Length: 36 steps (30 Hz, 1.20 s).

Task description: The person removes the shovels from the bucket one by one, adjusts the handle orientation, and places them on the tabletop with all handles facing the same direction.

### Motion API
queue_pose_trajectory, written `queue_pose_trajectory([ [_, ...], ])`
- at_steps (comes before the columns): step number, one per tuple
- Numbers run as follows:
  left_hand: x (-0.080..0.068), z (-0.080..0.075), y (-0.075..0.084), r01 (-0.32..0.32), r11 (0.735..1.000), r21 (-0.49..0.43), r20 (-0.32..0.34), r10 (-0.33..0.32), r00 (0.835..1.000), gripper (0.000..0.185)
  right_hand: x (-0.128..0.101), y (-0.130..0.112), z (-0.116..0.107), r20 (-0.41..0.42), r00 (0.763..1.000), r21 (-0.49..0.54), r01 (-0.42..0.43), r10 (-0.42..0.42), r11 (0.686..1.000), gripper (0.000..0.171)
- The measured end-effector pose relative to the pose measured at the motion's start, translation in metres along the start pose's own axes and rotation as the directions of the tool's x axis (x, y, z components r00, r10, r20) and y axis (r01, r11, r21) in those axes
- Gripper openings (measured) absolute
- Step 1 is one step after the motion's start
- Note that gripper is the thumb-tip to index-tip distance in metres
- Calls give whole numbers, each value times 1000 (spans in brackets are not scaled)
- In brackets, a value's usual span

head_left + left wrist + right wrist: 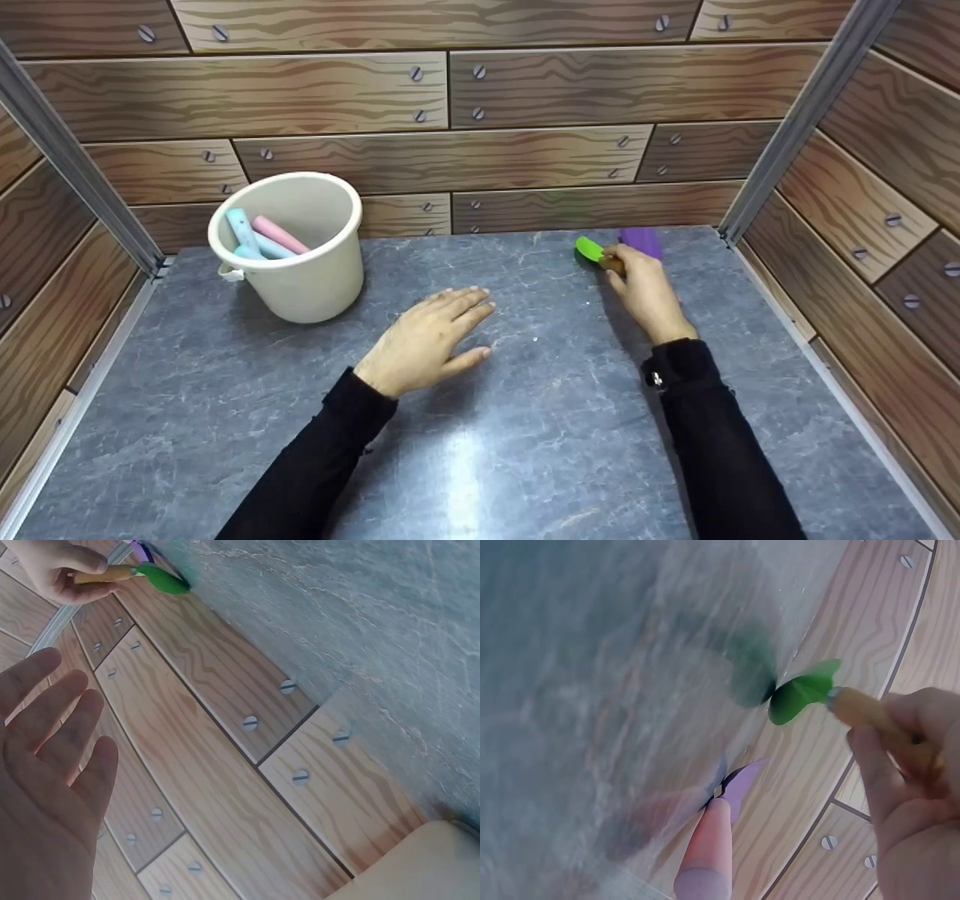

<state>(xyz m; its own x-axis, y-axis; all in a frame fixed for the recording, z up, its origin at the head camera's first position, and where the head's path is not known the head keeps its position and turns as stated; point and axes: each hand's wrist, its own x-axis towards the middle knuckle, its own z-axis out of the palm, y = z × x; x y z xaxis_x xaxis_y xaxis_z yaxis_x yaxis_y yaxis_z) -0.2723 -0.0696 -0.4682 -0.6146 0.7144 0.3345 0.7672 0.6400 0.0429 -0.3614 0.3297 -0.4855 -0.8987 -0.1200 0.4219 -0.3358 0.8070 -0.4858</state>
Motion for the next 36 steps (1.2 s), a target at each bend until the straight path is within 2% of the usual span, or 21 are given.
queue_pose_trajectory([
  [11,0,-1,1,11,1000,-11,0,-11,1000,68,-4,0,-1,68,997,-107,-28,35,994,17],
  [15,0,-2,1,15,1000,-16,3,-15,1000,69,-4,8,-1,117,993,-112,5,8,994,12],
  [18,0,-2,1,9,1000,-15,2,-9,1000,68,2,38,13,162,985,-56,62,-53,996,14],
  [22,1,-2,1,4,1000,-12,4,-4,1000,68,14,99,43,216,971,-42,114,-102,993,34],
  [24,1,-2,0,8,1000,-15,7,-8,1000,68,19,126,54,248,963,-71,129,-108,989,46],
  [26,1,-2,0,11,1000,-22,9,-10,1000,68,20,134,55,291,951,-85,137,-107,987,47],
  [28,0,-3,-1,16,1000,-22,16,-15,1000,69,20,137,55,301,945,-85,163,-131,983,36],
  [29,0,-4,-1,19,1000,-22,19,-19,1000,70,19,133,53,300,944,-87,166,-133,982,31],
  [32,0,-7,-2,29,999,-17,24,-29,999,71,10,96,35,289,949,-64,149,-125,987,15],
  [36,-2,-11,-6,50,999,-20,15,-49,999,71,-1,30,2,292,955,-26,55,-45,998,34],
])
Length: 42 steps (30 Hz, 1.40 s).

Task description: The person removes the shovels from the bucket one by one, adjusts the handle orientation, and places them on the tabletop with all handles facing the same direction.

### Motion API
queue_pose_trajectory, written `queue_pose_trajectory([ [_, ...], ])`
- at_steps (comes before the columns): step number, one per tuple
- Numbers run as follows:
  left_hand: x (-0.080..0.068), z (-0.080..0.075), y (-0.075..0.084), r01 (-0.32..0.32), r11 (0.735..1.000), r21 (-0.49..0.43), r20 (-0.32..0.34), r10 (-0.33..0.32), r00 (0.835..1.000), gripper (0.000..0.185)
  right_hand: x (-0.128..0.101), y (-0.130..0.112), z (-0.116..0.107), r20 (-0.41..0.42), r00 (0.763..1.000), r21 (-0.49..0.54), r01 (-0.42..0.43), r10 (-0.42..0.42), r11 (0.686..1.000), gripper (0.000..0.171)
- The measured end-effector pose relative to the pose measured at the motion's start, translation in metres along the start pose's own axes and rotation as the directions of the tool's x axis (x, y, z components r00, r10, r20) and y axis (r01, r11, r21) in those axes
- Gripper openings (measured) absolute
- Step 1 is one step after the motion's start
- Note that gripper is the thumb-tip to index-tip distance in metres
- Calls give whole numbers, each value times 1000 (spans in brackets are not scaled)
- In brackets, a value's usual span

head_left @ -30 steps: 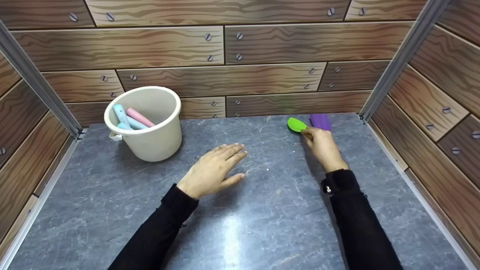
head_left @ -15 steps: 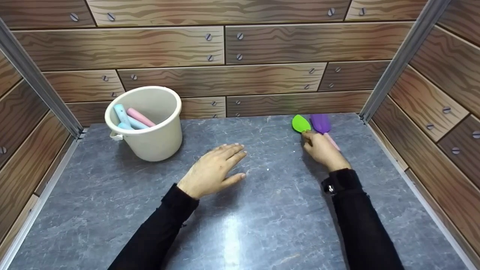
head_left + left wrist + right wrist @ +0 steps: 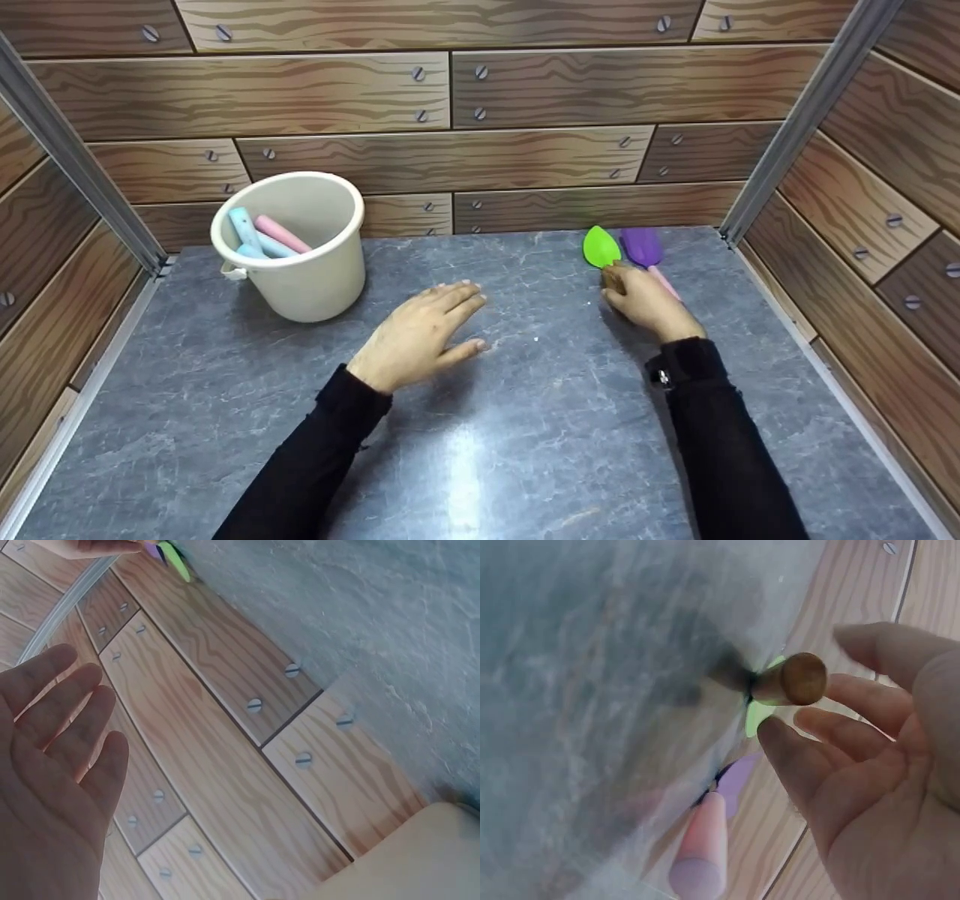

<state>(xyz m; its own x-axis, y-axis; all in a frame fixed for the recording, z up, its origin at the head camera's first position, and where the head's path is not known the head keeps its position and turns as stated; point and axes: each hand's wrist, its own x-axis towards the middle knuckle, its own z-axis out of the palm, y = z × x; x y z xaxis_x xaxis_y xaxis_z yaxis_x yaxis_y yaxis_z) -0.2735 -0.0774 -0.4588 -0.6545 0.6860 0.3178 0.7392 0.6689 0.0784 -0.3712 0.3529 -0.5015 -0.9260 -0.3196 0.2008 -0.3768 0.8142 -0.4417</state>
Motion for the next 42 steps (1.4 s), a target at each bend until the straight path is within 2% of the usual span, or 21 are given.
queue_pose_trajectory([
  [3,-1,-4,-3,16,1000,4,-4,-16,1000,71,-5,-30,-14,19,998,-23,-56,57,998,51],
  [7,-2,-9,-8,32,999,15,-14,-32,999,71,-5,-47,-20,28,997,-92,-72,75,993,56],
  [17,-8,-25,-23,132,991,1,-30,-131,991,73,-2,-76,-19,4,1000,-115,8,-7,993,64],
  [23,-12,-34,-34,167,986,23,-80,-165,983,72,-5,-99,-20,-8,999,-164,43,-45,986,68],
  [27,-15,-38,-41,194,980,32,-110,-190,976,72,-7,-110,-19,-13,998,-189,62,-66,980,70],
  [42,-28,-56,-60,304,952,37,-152,-295,943,75,-10,-139,-14,-5,987,-215,158,-163,964,76],
])
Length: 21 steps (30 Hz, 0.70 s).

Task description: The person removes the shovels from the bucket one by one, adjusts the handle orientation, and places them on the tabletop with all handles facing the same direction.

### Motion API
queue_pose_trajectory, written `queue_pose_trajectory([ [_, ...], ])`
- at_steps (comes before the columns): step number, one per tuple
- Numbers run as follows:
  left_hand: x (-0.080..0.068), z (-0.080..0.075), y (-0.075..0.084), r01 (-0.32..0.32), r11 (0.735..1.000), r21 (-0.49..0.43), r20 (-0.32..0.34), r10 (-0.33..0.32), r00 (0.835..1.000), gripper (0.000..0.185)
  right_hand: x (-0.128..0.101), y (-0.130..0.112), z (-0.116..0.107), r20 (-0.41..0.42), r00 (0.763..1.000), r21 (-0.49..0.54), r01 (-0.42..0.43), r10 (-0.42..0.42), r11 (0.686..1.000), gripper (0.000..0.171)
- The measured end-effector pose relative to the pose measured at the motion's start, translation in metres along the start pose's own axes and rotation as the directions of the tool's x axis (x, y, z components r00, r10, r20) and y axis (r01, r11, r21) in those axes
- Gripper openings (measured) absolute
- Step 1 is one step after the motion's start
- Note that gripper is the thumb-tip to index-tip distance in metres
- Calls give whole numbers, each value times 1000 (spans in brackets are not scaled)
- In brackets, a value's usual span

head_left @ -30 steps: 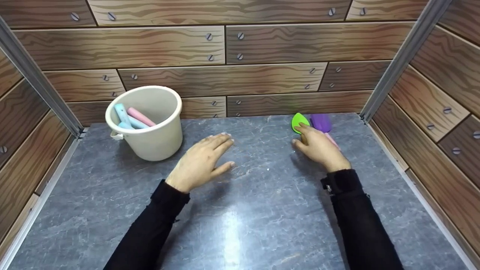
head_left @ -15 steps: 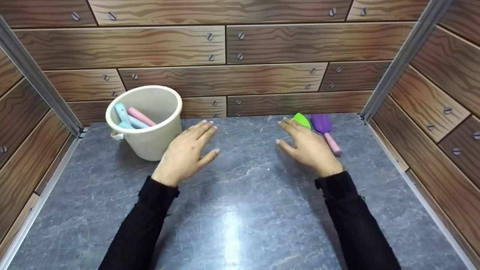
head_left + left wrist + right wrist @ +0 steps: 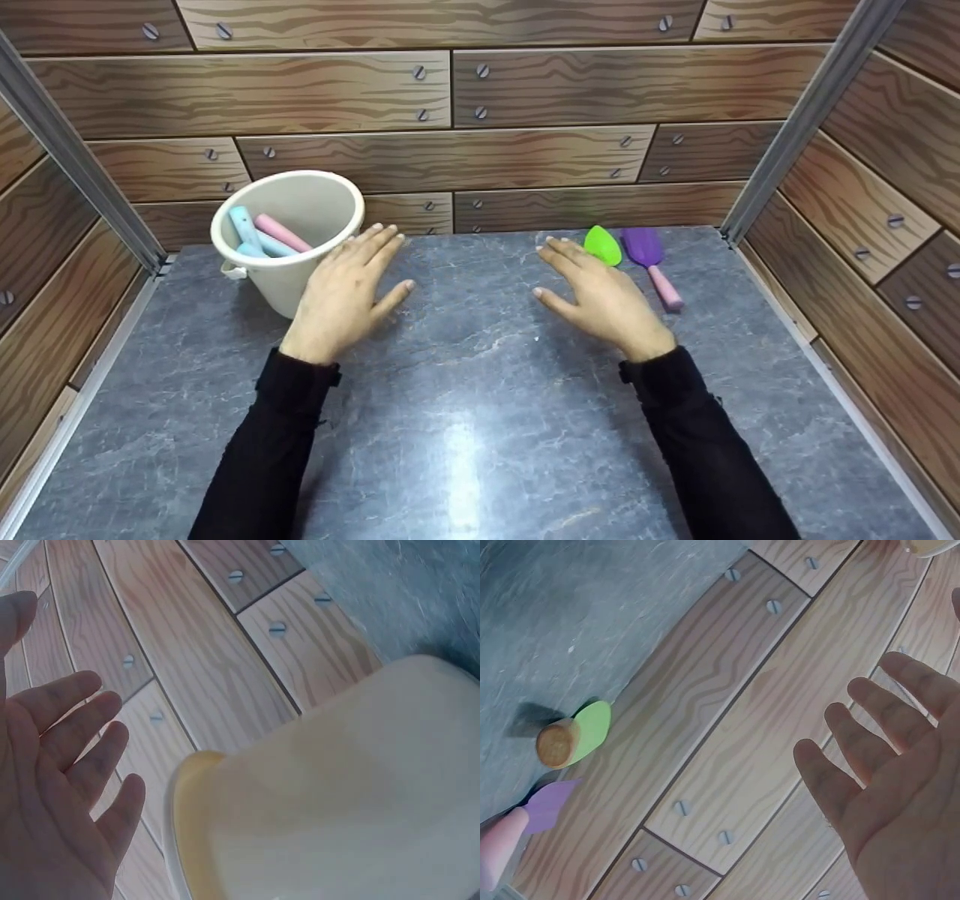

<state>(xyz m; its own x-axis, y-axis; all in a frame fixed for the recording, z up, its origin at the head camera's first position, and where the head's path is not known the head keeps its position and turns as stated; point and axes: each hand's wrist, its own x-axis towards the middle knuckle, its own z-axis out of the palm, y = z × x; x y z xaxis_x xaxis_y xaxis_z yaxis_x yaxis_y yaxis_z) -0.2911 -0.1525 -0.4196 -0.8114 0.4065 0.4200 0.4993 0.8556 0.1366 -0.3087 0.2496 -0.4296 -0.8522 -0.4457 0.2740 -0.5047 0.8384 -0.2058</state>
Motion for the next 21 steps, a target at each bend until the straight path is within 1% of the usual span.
queue_pose_trajectory([
  [8,-2,-7,-13,57,998,-6,-16,-57,998,76,0,-15,0,-13,998,-13,58,-58,998,75],
  [13,-2,-11,-22,92,996,-9,-18,-93,996,75,-1,-24,0,-3,998,-42,70,-70,997,75],
  [17,-4,-15,-28,119,993,-8,-18,-119,993,73,-3,-32,1,0,996,-31,90,-90,995,76],
  [21,-6,-18,-33,137,991,-8,-31,-137,990,71,-3,-38,1,-1,993,-23,118,-118,993,76],
])
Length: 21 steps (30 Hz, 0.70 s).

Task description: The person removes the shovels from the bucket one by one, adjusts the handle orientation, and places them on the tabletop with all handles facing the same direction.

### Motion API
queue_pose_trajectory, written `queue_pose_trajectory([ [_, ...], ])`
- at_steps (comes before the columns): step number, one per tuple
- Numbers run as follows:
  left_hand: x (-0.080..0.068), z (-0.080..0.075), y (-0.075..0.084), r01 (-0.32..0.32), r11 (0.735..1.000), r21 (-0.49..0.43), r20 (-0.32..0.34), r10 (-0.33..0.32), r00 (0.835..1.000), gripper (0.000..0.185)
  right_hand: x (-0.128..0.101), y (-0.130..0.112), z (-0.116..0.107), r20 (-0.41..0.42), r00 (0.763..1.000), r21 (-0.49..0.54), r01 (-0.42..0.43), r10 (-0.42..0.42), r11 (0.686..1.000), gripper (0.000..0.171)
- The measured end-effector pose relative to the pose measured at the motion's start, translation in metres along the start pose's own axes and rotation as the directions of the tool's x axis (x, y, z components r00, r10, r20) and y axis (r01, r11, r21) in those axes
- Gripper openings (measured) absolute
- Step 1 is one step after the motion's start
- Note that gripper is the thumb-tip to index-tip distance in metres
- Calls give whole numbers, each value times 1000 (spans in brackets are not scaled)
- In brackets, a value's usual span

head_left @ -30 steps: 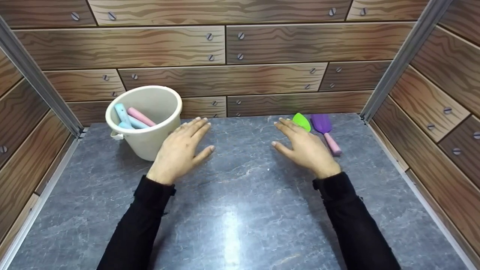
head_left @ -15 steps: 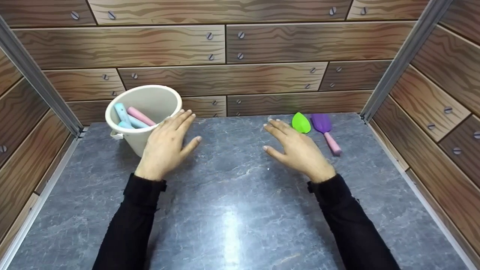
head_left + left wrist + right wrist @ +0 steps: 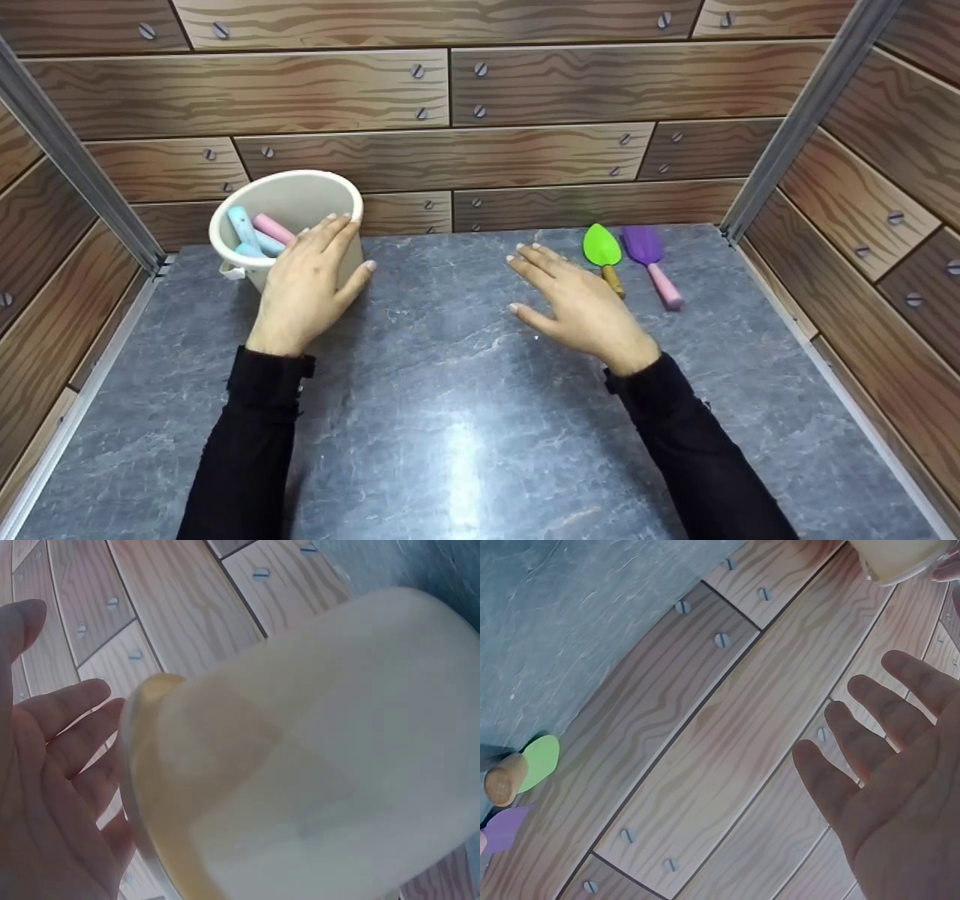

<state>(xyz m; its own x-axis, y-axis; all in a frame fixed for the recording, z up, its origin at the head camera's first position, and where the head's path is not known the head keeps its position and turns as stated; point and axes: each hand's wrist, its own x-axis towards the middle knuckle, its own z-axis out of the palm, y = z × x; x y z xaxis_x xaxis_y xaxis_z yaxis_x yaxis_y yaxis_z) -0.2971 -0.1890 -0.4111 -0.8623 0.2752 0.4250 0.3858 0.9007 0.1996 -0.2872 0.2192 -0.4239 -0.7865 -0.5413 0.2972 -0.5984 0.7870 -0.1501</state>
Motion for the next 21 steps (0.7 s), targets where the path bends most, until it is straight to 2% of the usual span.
queue_pose_trajectory([
  [12,-2,-6,-16,48,998,-28,-46,-49,998,68,-2,-16,1,-2,998,-19,57,-57,998,75],
  [21,-3,-6,-23,96,995,-37,-55,-98,994,67,-1,-22,3,25,997,-16,69,-69,998,75],
])
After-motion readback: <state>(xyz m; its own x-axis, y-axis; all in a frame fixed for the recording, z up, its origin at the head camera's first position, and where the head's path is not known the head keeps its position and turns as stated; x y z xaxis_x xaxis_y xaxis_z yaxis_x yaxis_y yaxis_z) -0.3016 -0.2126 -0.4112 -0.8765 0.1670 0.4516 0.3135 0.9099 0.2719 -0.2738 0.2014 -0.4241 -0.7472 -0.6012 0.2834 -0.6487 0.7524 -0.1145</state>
